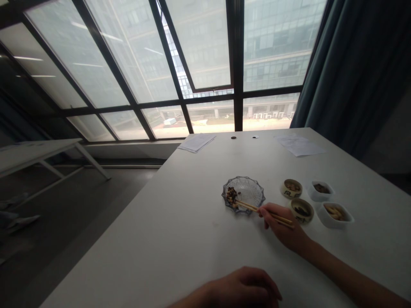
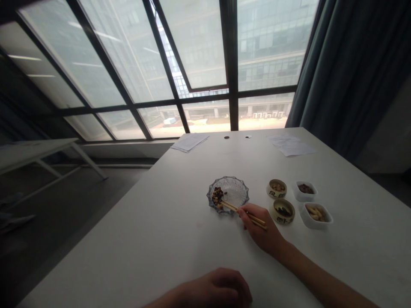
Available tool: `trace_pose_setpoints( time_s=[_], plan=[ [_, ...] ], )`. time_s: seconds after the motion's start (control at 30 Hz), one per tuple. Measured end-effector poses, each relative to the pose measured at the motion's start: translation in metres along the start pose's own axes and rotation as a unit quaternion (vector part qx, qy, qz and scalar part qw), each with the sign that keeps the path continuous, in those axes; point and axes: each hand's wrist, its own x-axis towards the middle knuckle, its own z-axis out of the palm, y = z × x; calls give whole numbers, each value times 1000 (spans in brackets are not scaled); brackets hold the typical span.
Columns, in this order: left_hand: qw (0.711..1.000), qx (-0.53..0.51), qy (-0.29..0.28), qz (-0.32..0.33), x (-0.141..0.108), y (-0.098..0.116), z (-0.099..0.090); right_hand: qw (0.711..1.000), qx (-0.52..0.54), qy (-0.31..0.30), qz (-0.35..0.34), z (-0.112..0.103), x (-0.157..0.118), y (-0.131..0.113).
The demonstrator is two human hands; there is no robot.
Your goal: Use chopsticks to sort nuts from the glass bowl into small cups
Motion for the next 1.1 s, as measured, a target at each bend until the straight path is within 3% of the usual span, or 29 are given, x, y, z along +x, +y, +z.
trace_pose_setpoints(
  time_s=[1.1],
  plan=[
    [1000,-16,-14,5,1,0,1,1000,-6,6,-20,12,12,12]
  ],
)
